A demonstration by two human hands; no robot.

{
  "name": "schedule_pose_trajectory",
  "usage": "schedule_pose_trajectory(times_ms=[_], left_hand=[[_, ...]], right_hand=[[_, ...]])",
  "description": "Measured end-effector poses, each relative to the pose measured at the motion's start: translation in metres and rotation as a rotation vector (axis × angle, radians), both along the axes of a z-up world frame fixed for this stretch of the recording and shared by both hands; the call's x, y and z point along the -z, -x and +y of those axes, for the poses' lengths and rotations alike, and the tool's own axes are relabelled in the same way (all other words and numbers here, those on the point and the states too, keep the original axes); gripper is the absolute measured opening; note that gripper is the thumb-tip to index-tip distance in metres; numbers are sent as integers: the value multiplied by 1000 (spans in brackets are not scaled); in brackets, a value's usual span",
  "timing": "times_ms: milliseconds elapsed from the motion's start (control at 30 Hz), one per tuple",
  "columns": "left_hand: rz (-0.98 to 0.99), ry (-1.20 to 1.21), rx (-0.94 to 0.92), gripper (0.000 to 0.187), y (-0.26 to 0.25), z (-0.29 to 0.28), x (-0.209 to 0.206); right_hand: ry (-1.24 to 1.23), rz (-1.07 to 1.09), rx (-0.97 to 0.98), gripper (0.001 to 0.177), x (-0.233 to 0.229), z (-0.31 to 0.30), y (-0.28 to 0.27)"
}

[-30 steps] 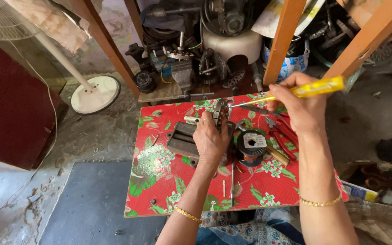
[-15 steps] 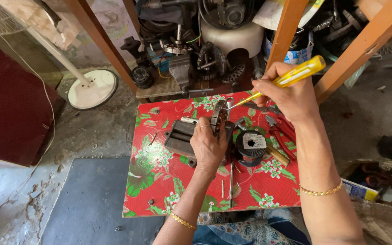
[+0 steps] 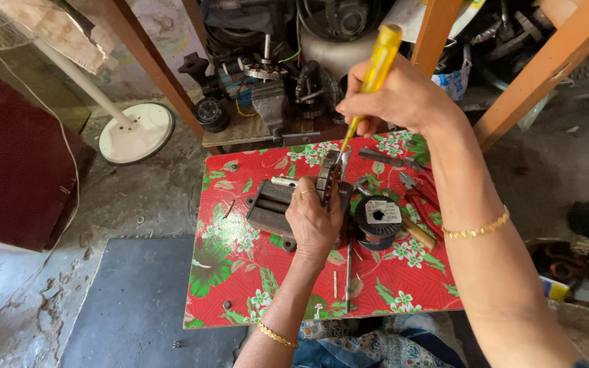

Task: The person uses a screwdriver to adjust a mechanical part held in a vise on a workbench. They repeatedly insert and remove small metal pins into the part while manipulating it with both hands.

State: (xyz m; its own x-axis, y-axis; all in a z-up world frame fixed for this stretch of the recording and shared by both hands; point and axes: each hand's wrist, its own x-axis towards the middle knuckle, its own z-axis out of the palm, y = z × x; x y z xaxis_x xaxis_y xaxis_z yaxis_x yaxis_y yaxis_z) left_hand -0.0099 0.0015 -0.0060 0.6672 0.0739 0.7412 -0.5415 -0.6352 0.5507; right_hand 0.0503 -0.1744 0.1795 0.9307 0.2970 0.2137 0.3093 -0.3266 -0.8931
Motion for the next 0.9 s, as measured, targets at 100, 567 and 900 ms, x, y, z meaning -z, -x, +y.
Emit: schedule_pose_trajectory(times_ms=[100,567,900], left_hand=[[-19,2,-26,26,-1,-2,0],[14,-4,-40,29,-2,-1,3],[33,-26,-44,31,-3,-1,5]], right_hand=[[15,-139,-9,19,11,-7,18],[-256,-301,226,18,97,-31,86],[-366,-377,296,14,127,-28,107]])
